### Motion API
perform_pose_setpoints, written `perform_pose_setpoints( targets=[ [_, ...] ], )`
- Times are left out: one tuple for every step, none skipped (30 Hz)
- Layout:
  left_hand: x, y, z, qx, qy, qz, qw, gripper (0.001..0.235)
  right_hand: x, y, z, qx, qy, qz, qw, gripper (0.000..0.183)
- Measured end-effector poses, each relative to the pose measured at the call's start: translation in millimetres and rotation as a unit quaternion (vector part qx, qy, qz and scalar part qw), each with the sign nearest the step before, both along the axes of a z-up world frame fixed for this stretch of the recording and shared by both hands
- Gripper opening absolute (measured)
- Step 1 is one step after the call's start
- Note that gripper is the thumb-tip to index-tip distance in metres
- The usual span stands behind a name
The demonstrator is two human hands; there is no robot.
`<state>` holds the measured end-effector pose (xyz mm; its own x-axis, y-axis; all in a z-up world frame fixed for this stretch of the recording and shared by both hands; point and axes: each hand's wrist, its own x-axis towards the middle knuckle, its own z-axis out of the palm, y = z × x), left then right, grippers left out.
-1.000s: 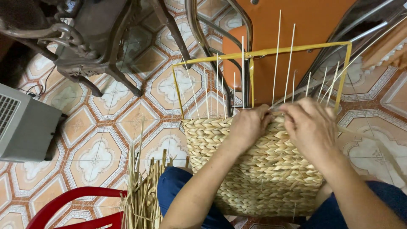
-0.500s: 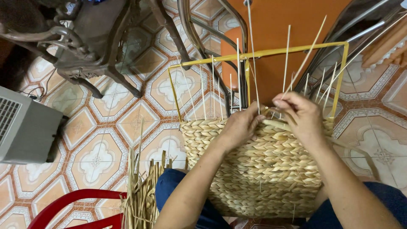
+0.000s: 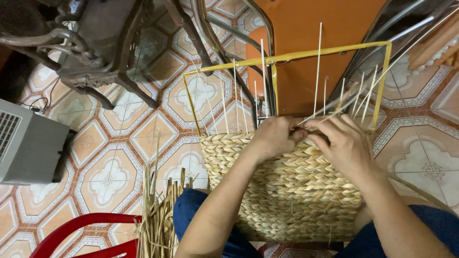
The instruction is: Weaving dried plant fibers onto a wire frame to create a handicraft mat.
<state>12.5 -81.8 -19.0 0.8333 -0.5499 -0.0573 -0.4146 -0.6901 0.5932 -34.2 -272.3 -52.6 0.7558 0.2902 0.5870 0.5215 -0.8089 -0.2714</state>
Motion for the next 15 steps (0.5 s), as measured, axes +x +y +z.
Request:
perform_pose_setpoints(
  targets=[
    [-4.7, -1.7, 12.0, 0.046, 0.019, 0.004, 0.999, 0.027, 0.7, 0.1, -6.2, -0.019, -0.009, 0.004, 1.000, 0.027],
    [-5.9, -3.8, 7.9, 0.046, 0.020, 0.004, 0.999, 0.027, 1.0, -0.4, -9.7, -0.019, -0.008, 0.004, 1.000, 0.027],
    [-6.6, -6.1, 4.0, 0.034, -0.006, 0.039, 0.999, 0.029, 2.0, -1.2, -12.9, -0.016, 0.018, -0.028, 0.999, 0.020],
    [-7.5, -8.2, 0.2, 0.022, -0.031, 0.073, 0.997, 0.031, 2.7, -1.7, -16.0, -0.012, 0.043, -0.060, 0.997, 0.015],
    [-10.4, -7.4, -11.7, 0.021, -0.031, 0.076, 0.996, 0.031, 1.6, 1.5, -11.5, -0.012, 0.044, -0.058, 0.997, 0.015],
    [-13.3, -6.6, -23.4, -0.044, -0.074, 0.106, 0.991, 0.026, 0.4, 4.8, -6.9, -0.039, 0.101, -0.100, 0.989, 0.014],
    [-14.7, -5.9, -34.6, -0.109, -0.119, 0.136, 0.977, 0.021, 0.6, 8.1, -2.1, -0.064, 0.157, -0.142, 0.975, 0.014],
    [-17.6, -4.2, -19.4, -0.109, -0.120, 0.138, 0.977, 0.021, 2.2, 8.4, -2.8, -0.064, 0.156, -0.140, 0.976, 0.014],
    [-22.9, -3.4, -5.4, -0.130, -0.047, 0.160, 0.977, 0.020, 1.1, 7.9, -4.1, -0.058, 0.198, -0.149, 0.967, 0.015],
    [-28.1, -2.3, 8.4, -0.151, 0.027, 0.181, 0.971, 0.020, -0.1, 7.7, -5.7, -0.052, 0.240, -0.157, 0.957, 0.017],
    [-33.9, 1.0, 6.3, -0.152, 0.027, 0.184, 0.971, 0.020, -0.9, 8.0, -4.7, -0.053, 0.239, -0.155, 0.957, 0.017],
    [-39.7, 4.3, 4.1, -0.217, 0.013, 0.190, 0.957, 0.021, -1.6, 8.3, -3.6, -0.071, 0.206, -0.154, 0.964, 0.016],
    [-45.2, 8.0, 2.4, -0.280, -0.002, 0.194, 0.940, 0.025, -1.8, 9.2, -2.4, -0.088, 0.173, -0.153, 0.969, 0.015],
    [-52.2, 17.9, -16.0, -0.281, -0.003, 0.197, 0.939, 0.025, -1.6, 7.0, -4.6, -0.089, 0.172, -0.150, 0.970, 0.015],
    [-59.7, 27.5, -35.0, -0.308, -0.082, 0.200, 0.926, 0.023, -2.0, 4.5, -7.5, -0.060, 0.202, -0.146, 0.967, 0.014]
  ],
)
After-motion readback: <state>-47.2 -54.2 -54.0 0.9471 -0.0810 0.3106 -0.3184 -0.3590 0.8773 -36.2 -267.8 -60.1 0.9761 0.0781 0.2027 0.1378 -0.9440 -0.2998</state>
